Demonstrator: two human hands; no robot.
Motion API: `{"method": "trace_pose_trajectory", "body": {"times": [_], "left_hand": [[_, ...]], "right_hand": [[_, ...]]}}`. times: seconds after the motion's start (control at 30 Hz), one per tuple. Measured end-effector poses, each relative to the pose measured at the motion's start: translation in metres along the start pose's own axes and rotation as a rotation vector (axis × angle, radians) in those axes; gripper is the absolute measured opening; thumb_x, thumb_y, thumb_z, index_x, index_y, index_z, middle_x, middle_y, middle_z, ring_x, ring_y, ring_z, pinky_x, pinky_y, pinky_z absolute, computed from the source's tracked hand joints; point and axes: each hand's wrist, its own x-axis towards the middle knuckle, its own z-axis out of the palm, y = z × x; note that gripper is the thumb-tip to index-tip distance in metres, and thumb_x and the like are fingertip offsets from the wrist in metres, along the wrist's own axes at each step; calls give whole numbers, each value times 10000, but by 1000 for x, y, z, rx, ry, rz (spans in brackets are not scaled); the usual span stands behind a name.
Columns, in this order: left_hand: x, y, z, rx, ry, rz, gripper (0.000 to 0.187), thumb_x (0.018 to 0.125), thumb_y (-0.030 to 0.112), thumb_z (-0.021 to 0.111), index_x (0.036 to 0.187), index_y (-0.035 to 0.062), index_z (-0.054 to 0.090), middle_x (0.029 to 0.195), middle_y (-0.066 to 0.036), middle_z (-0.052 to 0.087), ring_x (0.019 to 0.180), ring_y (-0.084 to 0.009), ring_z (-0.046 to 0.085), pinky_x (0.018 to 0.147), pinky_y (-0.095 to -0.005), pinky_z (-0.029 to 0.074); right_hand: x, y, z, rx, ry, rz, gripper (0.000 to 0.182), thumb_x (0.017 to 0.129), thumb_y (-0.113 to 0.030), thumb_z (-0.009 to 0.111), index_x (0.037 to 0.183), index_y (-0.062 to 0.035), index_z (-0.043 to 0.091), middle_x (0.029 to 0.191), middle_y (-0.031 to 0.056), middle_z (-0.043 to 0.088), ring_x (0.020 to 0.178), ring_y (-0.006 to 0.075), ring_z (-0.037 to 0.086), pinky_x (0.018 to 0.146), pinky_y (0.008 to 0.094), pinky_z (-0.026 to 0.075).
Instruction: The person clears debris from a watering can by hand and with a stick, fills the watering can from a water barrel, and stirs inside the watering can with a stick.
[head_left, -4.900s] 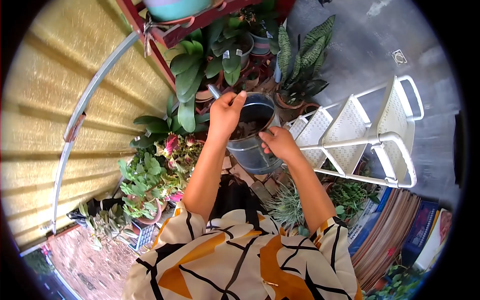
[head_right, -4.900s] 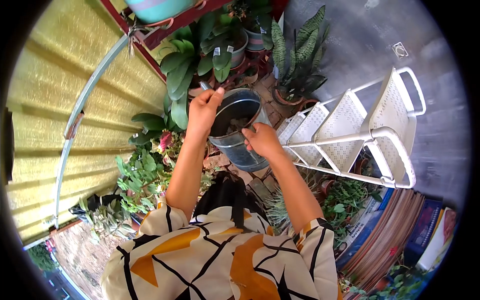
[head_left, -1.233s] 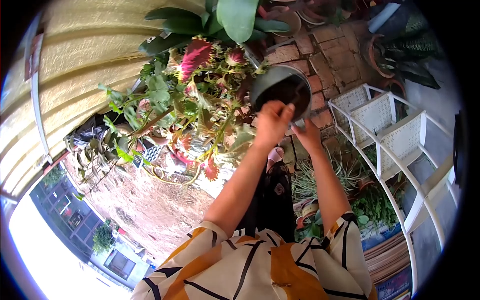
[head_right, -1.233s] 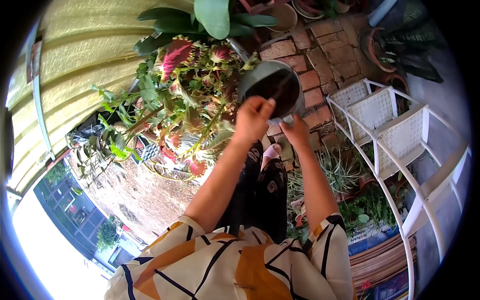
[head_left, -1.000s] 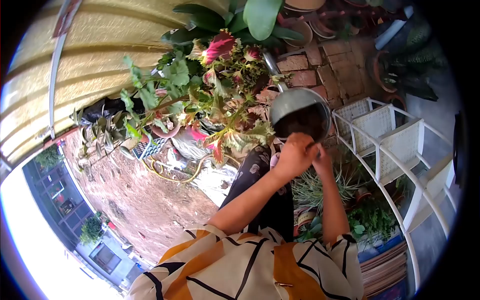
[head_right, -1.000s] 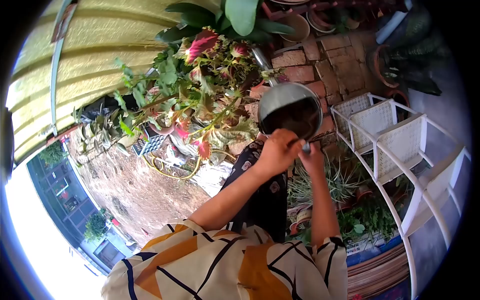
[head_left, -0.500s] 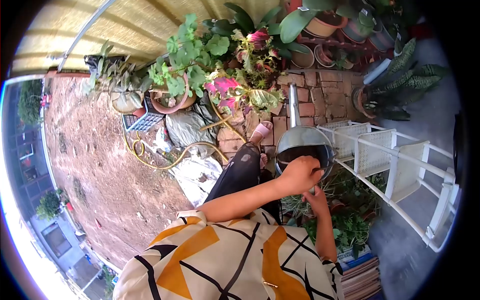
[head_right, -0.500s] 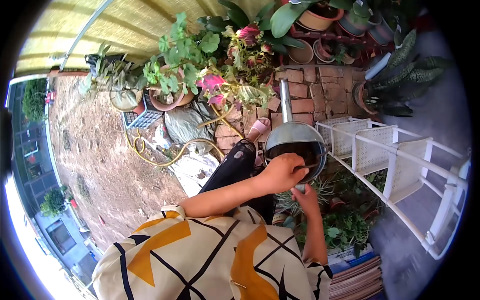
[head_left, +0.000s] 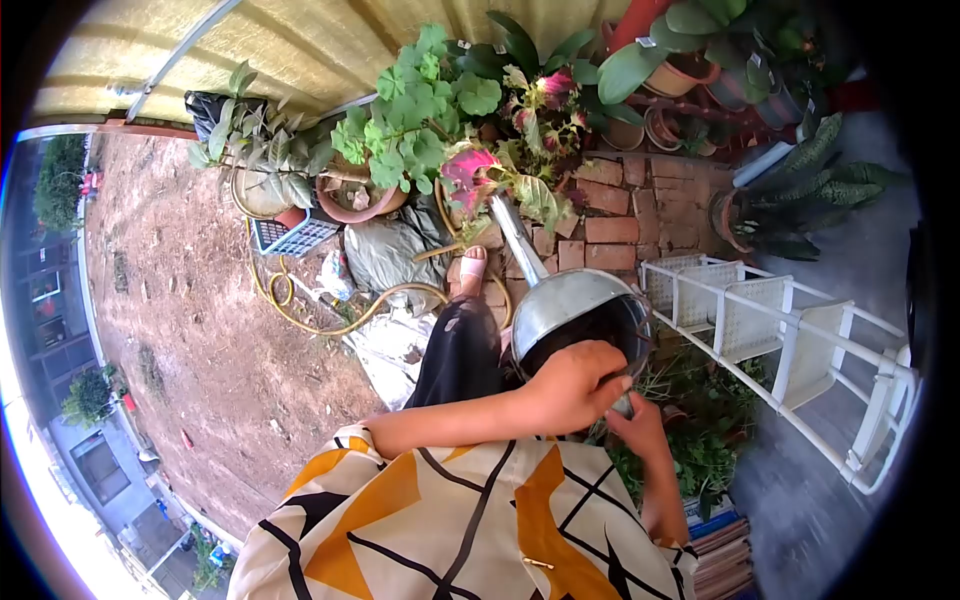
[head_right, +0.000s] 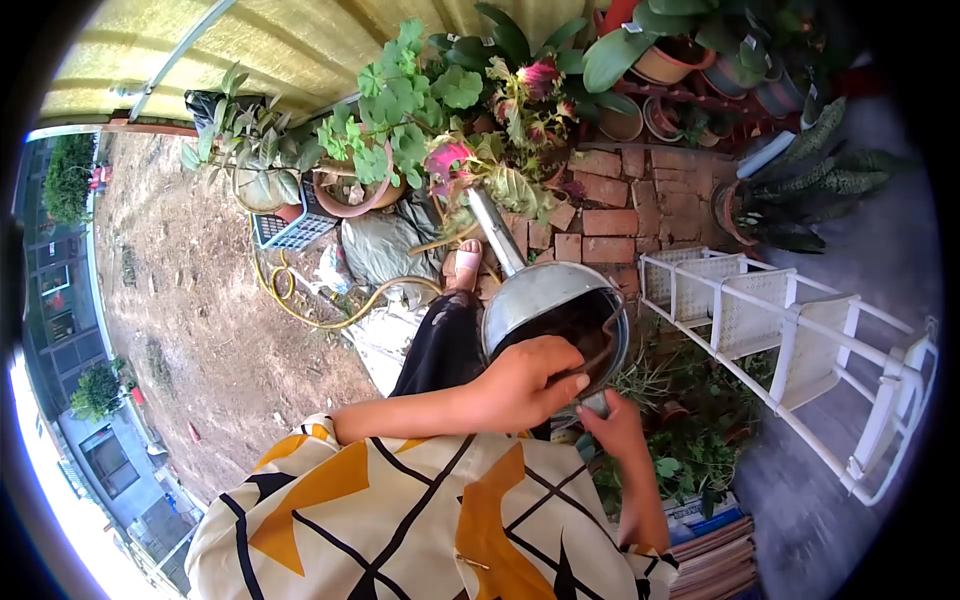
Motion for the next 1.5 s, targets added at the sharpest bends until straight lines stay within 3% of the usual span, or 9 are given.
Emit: {"method": "trace_pose_trajectory", "body": {"times": [0.33,0.47,0.57,0.7,0.83,1.03,1.2,1.3,1.5], "left_hand": [[68,41,-167,71,21,452,190,811,205,580,702,53,542,642,-100,489,600,-277,503,534,-350,422],[147,-71,-277,223,583,-108,221,824,257,590,904,54,624,766,-111,594,679,-196,569,623,-300,467],[202,-195,-359,749,725,-73,369,776,394,606,1007,106,602,975,-150,587,945,-272,557,804,-371,440],[223,-260,-363,983,671,-76,441,745,450,602,1033,116,589,1024,-173,566,997,-324,519,863,-398,409],[197,-286,-349,762,-341,-477,416,730,376,596,1090,168,586,1105,-141,527,1002,-302,526,834,-374,440],[134,-291,-305,721,-10,-398,265,729,254,577,952,121,630,1008,-135,550,914,-304,566,771,-394,470],[126,-267,-288,672,-275,-602,240,707,159,580,922,60,621,1000,-138,568,890,-301,583,748,-378,485],[115,-254,-273,698,-337,-582,190,660,112,576,813,10,621,865,-171,590,765,-324,602,668,-387,497],[104,-253,-255,639,-300,-529,194,712,107,568,882,23,607,973,-177,566,853,-313,601,693,-374,501]], "right_hand": [[-16,-116,-2,13,250,-182,197,683,-27,636,858,3,550,662,-8,547,533,40,473,457,207,390],[-6,-183,0,123,272,-56,196,699,16,609,884,-3,547,641,-22,518,489,37,448,428,199,374],[8,-206,0,173,302,-41,188,710,24,597,887,-6,541,629,-23,505,473,36,436,408,197,356],[27,-237,0,168,357,13,174,713,25,593,874,-10,537,624,-23,501,468,36,430,404,195,348],[46,-258,-5,82,334,40,160,717,-5,606,863,-24,543,620,-26,503,463,36,431,399,196,351],[89,-292,-4,-50,245,64,181,743,-61,613,911,-23,556,638,-25,528,469,38,442,394,193,359],[126,-324,2,-88,202,90,102,767,-117,607,806,-54,539,588,-28,495,444,48,424,390,192,348],[145,-339,4,-109,144,73,102,769,-119,608,802,-55,536,587,-29,493,450,46,426,391,197,347],[171,-367,16,-167,127,135,101,774,-127,597,784,-52,531,578,-34,472,444,43,415,389,193,339]]}}
